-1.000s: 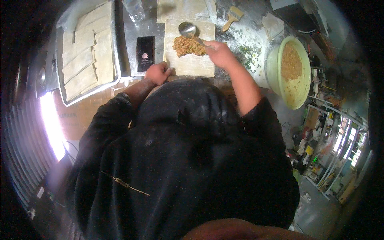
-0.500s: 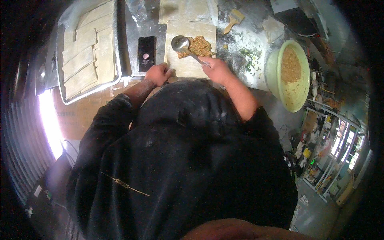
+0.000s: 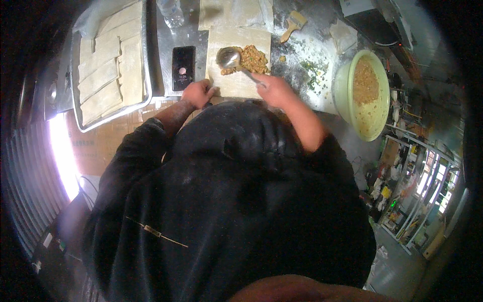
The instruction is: The person places a rectangular dough sheet on a work surface, scoops a crumbly filling from a bowl with a spoon, spreads it on the dough, folds the dough over the filling, and presses the edges to seal. The finished hand pie is placed on a tray with others.
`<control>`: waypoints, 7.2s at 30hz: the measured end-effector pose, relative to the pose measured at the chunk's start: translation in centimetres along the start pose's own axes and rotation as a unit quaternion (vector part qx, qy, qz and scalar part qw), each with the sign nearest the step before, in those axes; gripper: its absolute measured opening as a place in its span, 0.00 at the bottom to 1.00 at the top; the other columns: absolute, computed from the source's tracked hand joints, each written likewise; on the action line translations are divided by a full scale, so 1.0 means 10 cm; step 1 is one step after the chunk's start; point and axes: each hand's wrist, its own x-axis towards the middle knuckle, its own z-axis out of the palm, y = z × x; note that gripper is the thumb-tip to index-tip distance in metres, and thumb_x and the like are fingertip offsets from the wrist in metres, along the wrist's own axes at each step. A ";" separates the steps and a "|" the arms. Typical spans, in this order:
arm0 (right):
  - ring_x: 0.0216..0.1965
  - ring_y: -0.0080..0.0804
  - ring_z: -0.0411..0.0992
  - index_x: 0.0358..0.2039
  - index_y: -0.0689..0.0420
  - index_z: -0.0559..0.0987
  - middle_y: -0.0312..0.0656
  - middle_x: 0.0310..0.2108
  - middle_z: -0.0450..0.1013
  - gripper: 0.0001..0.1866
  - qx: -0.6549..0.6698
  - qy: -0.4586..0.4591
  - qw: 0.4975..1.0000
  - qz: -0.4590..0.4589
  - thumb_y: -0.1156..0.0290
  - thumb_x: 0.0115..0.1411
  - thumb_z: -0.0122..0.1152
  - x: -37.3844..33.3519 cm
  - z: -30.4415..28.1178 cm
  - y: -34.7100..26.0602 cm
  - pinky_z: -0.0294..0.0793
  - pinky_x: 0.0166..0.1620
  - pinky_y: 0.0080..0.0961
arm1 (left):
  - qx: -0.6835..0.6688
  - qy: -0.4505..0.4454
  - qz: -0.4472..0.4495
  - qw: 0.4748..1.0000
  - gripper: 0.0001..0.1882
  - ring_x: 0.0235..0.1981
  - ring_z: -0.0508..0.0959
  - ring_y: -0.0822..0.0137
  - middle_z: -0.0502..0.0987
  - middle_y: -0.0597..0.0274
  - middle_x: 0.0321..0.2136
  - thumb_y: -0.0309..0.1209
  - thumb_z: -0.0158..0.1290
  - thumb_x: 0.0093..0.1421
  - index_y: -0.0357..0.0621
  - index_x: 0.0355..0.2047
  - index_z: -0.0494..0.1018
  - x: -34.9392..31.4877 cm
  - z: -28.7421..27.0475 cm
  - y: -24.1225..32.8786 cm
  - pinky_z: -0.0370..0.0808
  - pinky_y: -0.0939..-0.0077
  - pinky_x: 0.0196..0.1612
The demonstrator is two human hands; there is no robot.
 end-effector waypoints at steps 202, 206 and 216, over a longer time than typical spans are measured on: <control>0.16 0.20 0.60 0.67 0.52 0.69 0.38 0.26 0.75 0.27 0.344 -0.098 0.924 0.138 0.72 0.67 0.54 0.42 -0.60 0.23 0.63 0.21 0.22 | 0.017 0.008 -0.011 1.000 0.25 0.39 0.80 0.41 0.81 0.43 0.33 0.53 0.52 0.63 0.41 0.37 0.75 -0.01 0.01 0.07 0.76 0.50 0.43; 0.15 0.20 0.61 0.67 0.53 0.69 0.39 0.26 0.76 0.26 0.347 -0.093 0.925 0.127 0.70 0.68 0.54 0.45 -0.64 0.26 0.64 0.20 0.22 | 0.022 0.013 -0.006 1.000 0.24 0.39 0.80 0.42 0.81 0.43 0.33 0.53 0.52 0.63 0.41 0.37 0.75 -0.03 -0.01 0.10 0.76 0.51 0.43; 0.13 0.22 0.62 0.66 0.55 0.69 0.37 0.22 0.72 0.25 0.243 -0.138 0.956 0.089 0.70 0.69 0.52 0.69 -0.66 -0.04 0.66 0.19 0.22 | 0.033 0.029 0.002 0.999 0.24 0.38 0.81 0.42 0.81 0.44 0.32 0.53 0.52 0.63 0.42 0.38 0.76 -0.03 0.01 0.10 0.77 0.51 0.43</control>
